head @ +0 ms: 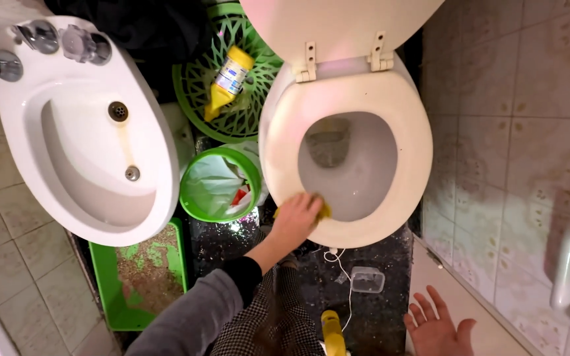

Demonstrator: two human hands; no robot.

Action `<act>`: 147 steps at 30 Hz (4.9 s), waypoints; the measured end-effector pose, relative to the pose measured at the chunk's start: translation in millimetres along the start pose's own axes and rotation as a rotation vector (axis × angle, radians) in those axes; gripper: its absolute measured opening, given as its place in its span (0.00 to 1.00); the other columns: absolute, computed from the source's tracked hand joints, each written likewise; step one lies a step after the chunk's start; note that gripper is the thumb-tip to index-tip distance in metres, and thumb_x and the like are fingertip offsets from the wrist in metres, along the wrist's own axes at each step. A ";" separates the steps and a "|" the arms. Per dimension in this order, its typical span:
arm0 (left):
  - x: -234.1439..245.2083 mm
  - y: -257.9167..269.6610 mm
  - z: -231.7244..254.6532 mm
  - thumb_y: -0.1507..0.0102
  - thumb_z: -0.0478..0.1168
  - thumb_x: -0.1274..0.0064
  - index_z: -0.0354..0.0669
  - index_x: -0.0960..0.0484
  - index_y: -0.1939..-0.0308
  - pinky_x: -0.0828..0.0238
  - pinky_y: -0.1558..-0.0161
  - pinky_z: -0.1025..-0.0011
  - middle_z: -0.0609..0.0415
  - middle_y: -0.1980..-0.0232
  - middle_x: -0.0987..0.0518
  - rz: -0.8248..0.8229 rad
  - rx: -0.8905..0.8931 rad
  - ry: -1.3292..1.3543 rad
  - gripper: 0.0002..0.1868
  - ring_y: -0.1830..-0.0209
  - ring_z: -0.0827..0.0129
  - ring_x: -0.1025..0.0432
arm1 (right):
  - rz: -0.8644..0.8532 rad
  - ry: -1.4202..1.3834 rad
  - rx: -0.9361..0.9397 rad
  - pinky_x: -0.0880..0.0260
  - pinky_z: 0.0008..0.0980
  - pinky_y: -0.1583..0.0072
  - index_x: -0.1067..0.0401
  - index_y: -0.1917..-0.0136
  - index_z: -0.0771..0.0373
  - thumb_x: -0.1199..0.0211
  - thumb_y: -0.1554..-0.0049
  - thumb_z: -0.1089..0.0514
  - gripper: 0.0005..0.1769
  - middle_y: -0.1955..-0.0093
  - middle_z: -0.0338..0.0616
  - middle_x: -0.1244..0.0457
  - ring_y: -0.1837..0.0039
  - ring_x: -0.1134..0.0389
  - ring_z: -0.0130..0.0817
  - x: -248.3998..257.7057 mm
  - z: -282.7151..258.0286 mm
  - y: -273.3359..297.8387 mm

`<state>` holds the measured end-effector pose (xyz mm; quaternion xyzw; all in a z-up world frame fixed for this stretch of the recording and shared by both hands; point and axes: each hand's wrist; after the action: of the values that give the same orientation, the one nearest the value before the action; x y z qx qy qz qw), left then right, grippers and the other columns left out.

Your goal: Cleaning a toilet and bidet using a sponge and detergent, then moving through the house to the kitchen.

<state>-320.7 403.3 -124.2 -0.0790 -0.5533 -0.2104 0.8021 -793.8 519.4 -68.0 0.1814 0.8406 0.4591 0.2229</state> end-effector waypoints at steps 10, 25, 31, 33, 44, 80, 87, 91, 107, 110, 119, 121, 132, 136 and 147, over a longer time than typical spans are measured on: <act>26.8 -153.5 -111.4 0.43 0.42 0.34 0.29 0.37 0.33 0.36 0.37 0.52 0.32 0.34 0.35 0.560 0.894 0.499 0.40 0.37 0.39 0.36 | -0.235 -0.169 -0.170 0.41 0.63 0.36 0.52 0.16 0.61 0.46 0.44 0.15 0.62 0.28 0.59 0.42 0.35 0.37 0.54 50.9 30.9 -32.0; -77.0 -274.0 -15.8 0.34 0.33 0.51 0.33 0.30 0.29 0.38 0.25 0.60 0.42 0.23 0.34 0.390 0.259 0.058 0.28 0.27 0.52 0.34 | -0.007 -0.007 -0.229 0.40 0.56 0.35 0.50 0.15 0.57 0.54 0.45 0.11 0.63 0.30 0.50 0.39 0.37 0.36 0.48 1.9 31.1 -13.2; -11.0 -232.3 -85.4 0.40 0.35 0.49 0.42 0.27 0.33 0.39 0.29 0.51 0.42 0.23 0.36 0.370 0.323 0.031 0.29 0.30 0.46 0.35 | -0.356 -0.363 -0.255 0.41 0.62 0.35 0.51 0.17 0.56 0.41 0.43 0.19 0.57 0.29 0.57 0.39 0.33 0.35 0.56 45.0 37.0 -54.3; 7.6 -209.9 -104.5 0.40 0.33 0.49 0.44 0.28 0.33 0.40 0.27 0.49 0.42 0.23 0.37 0.378 0.442 0.129 0.29 0.30 0.42 0.36 | -0.357 -0.385 -0.280 0.41 0.63 0.35 0.51 0.17 0.54 0.39 0.44 0.20 0.56 0.29 0.56 0.38 0.33 0.36 0.55 48.1 37.2 -52.7; -17.3 -252.3 -68.8 0.38 0.31 0.50 0.35 0.36 0.27 0.44 0.25 0.48 0.35 0.22 0.42 0.395 0.472 0.054 0.34 0.26 0.37 0.41 | 0.061 0.290 -0.246 0.36 0.55 0.37 0.45 0.21 0.47 0.31 0.49 0.51 0.46 0.35 0.41 0.38 0.38 0.36 0.39 54.6 37.7 -39.8; -76.5 -154.4 103.5 0.38 0.39 0.51 0.48 0.25 0.34 0.38 0.31 0.57 0.51 0.19 0.43 -0.085 -0.317 0.086 0.26 0.26 0.53 0.40 | -0.021 -0.060 -0.162 0.39 0.47 0.38 0.47 0.20 0.54 0.56 0.46 0.15 0.56 0.39 0.45 0.39 0.40 0.39 0.40 -91.4 0.2 10.8; -88.0 -31.9 98.8 0.40 0.39 0.46 0.47 0.28 0.35 0.37 0.29 0.57 0.52 0.20 0.42 -0.179 -0.325 0.170 0.27 0.25 0.54 0.39 | -0.172 0.284 -0.006 0.41 0.45 0.34 0.56 0.15 0.57 0.37 0.44 0.26 0.59 0.34 0.48 0.42 0.35 0.41 0.41 -83.8 -10.4 15.7; -72.5 37.0 42.3 0.40 0.37 0.45 0.46 0.29 0.32 0.34 0.34 0.58 0.48 0.20 0.41 -0.160 -0.243 0.124 0.30 0.29 0.52 0.36 | -0.148 -0.117 -0.126 0.42 0.48 0.35 0.50 0.18 0.62 0.48 0.43 0.18 0.58 0.36 0.47 0.37 0.36 0.37 0.42 -89.8 -8.4 3.9; -40.6 -227.3 -79.9 0.37 0.37 0.51 0.39 0.26 0.32 0.38 0.29 0.53 0.42 0.21 0.42 0.295 0.308 -0.046 0.28 0.25 0.43 0.39 | -0.227 -0.048 -0.222 0.43 0.50 0.33 0.48 0.19 0.59 0.46 0.45 0.21 0.55 0.35 0.47 0.36 0.35 0.39 0.43 -108.5 14.7 -7.8; -46.6 -272.9 -57.7 0.35 0.36 0.51 0.37 0.27 0.31 0.37 0.28 0.54 0.41 0.20 0.42 0.340 0.164 -0.105 0.27 0.26 0.43 0.39 | -0.068 0.009 -0.210 0.42 0.49 0.33 0.47 0.20 0.61 0.49 0.44 0.19 0.56 0.37 0.45 0.37 0.36 0.38 0.42 -149.1 1.6 6.8; 0.0 -99.8 -148.1 0.38 0.37 0.49 0.39 0.26 0.31 0.36 0.31 0.56 0.41 0.20 0.41 0.100 0.010 -0.198 0.29 0.28 0.43 0.38 | -0.118 -0.009 -0.189 0.42 0.48 0.35 0.46 0.21 0.61 0.55 0.41 0.17 0.54 0.38 0.48 0.36 0.37 0.39 0.44 -141.6 -8.2 -2.0; 1.4 -82.2 -138.0 0.38 0.36 0.49 0.39 0.26 0.30 0.36 0.30 0.56 0.42 0.20 0.41 0.127 0.090 -0.152 0.30 0.28 0.42 0.38 | -0.078 0.088 -0.199 0.43 0.47 0.34 0.46 0.21 0.59 0.54 0.43 0.18 0.54 0.38 0.46 0.36 0.36 0.39 0.42 -162.0 -18.8 5.2; -108.2 86.7 7.3 0.44 0.35 0.45 0.42 0.27 0.32 0.38 0.30 0.49 0.41 0.23 0.39 -0.061 0.000 -0.038 0.34 0.25 0.48 0.40 | -0.157 -0.008 -0.183 0.39 0.51 0.36 0.46 0.19 0.59 0.45 0.41 0.22 0.52 0.37 0.47 0.35 0.38 0.36 0.43 -61.5 9.3 -31.5; -131.8 53.7 86.4 0.42 0.32 0.46 0.49 0.29 0.27 0.34 0.32 0.63 0.47 0.19 0.41 -0.108 -0.248 0.122 0.36 0.26 0.56 0.39 | -0.169 -0.034 -0.204 0.38 0.50 0.37 0.46 0.19 0.59 0.45 0.44 0.19 0.56 0.37 0.46 0.35 0.37 0.36 0.43 -72.9 -0.7 -11.5; -80.6 -249.3 90.7 0.35 0.42 0.52 0.45 0.23 0.37 0.38 0.29 0.54 0.46 0.22 0.38 0.123 0.054 0.037 0.22 0.25 0.51 0.38 | -0.181 -0.052 -0.250 0.42 0.50 0.35 0.48 0.21 0.57 0.45 0.52 0.16 0.61 0.35 0.45 0.37 0.32 0.40 0.42 -28.6 -21.5 -14.4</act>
<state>-528.2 232.0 -190.8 -0.0874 -0.5380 -0.1469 0.8254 -783.0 482.6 -64.0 0.0875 0.7837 0.5335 0.3058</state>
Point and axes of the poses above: each hand's wrist, its own y-axis away from the middle knuckle, its own x-axis out of the back of the hand, z = x × y
